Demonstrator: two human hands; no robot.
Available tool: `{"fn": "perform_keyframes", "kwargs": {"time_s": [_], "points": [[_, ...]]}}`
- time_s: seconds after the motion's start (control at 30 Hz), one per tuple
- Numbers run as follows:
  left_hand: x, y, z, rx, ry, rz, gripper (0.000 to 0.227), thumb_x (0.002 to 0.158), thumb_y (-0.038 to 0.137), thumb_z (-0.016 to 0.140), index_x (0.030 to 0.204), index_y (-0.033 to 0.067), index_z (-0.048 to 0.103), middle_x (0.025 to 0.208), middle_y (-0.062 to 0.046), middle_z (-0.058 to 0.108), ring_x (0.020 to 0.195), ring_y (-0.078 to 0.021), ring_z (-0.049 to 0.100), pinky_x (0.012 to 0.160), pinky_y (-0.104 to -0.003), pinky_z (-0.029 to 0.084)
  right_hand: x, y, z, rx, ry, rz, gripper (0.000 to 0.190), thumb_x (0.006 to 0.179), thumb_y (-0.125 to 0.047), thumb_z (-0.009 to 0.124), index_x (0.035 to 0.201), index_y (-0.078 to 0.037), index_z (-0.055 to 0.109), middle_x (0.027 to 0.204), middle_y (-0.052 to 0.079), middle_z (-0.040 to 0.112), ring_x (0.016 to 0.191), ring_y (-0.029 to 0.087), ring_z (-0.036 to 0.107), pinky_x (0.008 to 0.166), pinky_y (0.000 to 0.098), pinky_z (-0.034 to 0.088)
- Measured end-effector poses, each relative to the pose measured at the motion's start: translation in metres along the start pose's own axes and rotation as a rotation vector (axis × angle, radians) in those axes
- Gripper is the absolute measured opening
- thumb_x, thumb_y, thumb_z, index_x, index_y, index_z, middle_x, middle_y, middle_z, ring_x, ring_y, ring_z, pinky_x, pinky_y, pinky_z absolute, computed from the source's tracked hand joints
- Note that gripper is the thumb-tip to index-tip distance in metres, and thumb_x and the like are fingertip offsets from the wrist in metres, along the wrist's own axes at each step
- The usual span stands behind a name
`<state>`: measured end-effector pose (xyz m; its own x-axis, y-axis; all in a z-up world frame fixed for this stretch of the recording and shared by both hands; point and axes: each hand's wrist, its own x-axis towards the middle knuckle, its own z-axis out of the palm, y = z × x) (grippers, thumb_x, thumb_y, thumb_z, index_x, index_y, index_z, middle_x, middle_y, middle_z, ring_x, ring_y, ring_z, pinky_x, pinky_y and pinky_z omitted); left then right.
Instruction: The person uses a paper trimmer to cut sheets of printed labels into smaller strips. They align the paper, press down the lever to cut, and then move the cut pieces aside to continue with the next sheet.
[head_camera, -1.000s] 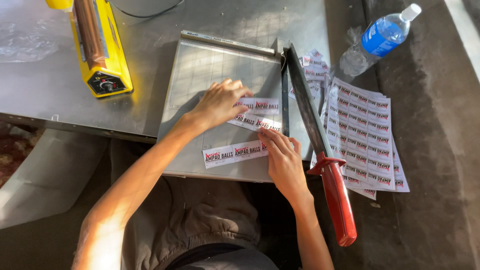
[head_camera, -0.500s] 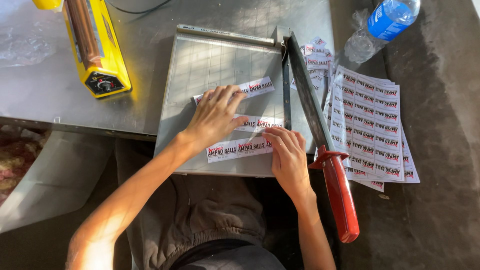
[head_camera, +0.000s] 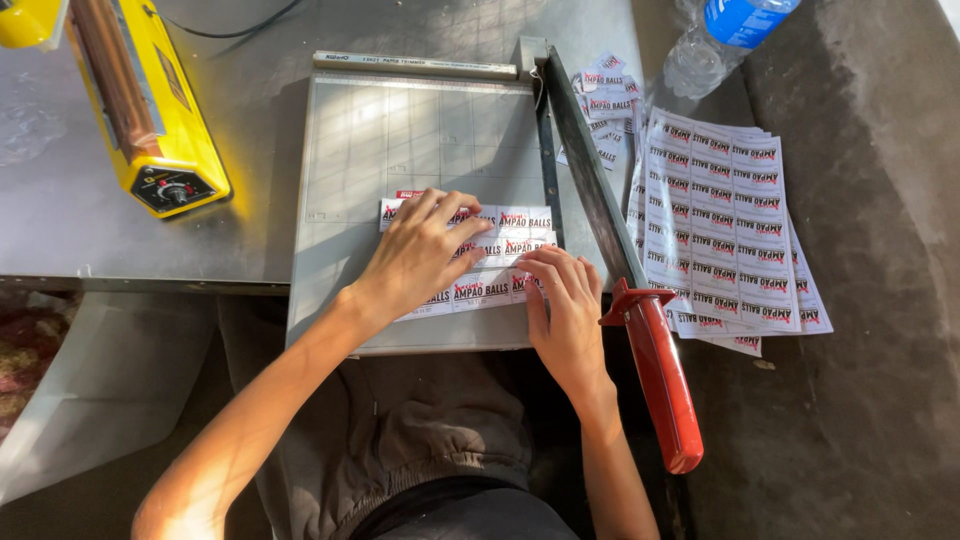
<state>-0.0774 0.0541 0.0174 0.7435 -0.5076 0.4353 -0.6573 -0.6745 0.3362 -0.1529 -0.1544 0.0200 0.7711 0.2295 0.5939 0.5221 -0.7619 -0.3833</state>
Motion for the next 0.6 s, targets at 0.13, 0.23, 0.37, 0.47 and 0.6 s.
{"fn": "perform_keyframes", "kwargs": {"time_s": [0.13,0.23,0.37,0.47,0.6], "points": [[-0.001,0.002,0.000,0.006,-0.009,-0.020,0.036,0.087,0.028,0.073,0.119,0.0107,0.073,0.128,-0.004,0.061,0.121,-0.0262,0.052,0.106,-0.048,0.045,-0.001,-0.001,0.000,-0.002,-0.003,0.011,0.022,0.094,0.000,0.065,0.115,-0.004,0.064,0.121,0.010,0.066,0.124,0.030,0.059,0.108,0.0458,0.039],[-0.001,0.004,0.001,0.028,-0.034,0.004,0.037,0.092,0.025,0.070,0.127,0.0117,0.071,0.134,-0.006,0.058,0.125,-0.0282,0.050,0.107,-0.048,0.044,-0.001,-0.001,0.000,0.028,0.011,0.025,0.023,0.093,0.000,0.066,0.116,-0.004,0.065,0.121,0.010,0.066,0.121,0.030,0.060,0.106,0.0447,0.040],[-0.009,0.010,0.004,0.036,-0.066,0.036,0.044,0.100,0.032,0.058,0.139,0.0106,0.060,0.149,-0.009,0.048,0.142,-0.0324,0.039,0.117,-0.051,0.034,-0.001,0.006,-0.003,0.105,0.058,0.073,0.025,0.092,0.002,0.067,0.116,-0.004,0.065,0.121,0.012,0.066,0.118,0.029,0.061,0.102,0.0410,0.045],[-0.018,0.014,0.004,0.017,-0.088,0.091,0.054,0.105,0.039,0.049,0.150,0.0089,0.047,0.160,-0.012,0.037,0.151,-0.0333,0.027,0.123,-0.053,0.024,0.002,0.020,-0.006,0.245,0.062,0.171,0.025,0.097,0.002,0.063,0.121,-0.005,0.062,0.127,0.010,0.066,0.124,0.027,0.063,0.106,0.0374,0.049],[-0.022,0.017,0.005,0.030,-0.113,0.121,0.062,0.105,0.043,0.045,0.157,0.0107,0.037,0.166,-0.010,0.028,0.154,-0.0325,0.021,0.123,-0.052,0.021,0.012,0.043,-0.001,0.415,-0.028,0.165,0.034,0.100,0.000,0.060,0.133,-0.002,0.054,0.139,0.014,0.056,0.136,0.031,0.054,0.115,0.0397,0.040]]}}
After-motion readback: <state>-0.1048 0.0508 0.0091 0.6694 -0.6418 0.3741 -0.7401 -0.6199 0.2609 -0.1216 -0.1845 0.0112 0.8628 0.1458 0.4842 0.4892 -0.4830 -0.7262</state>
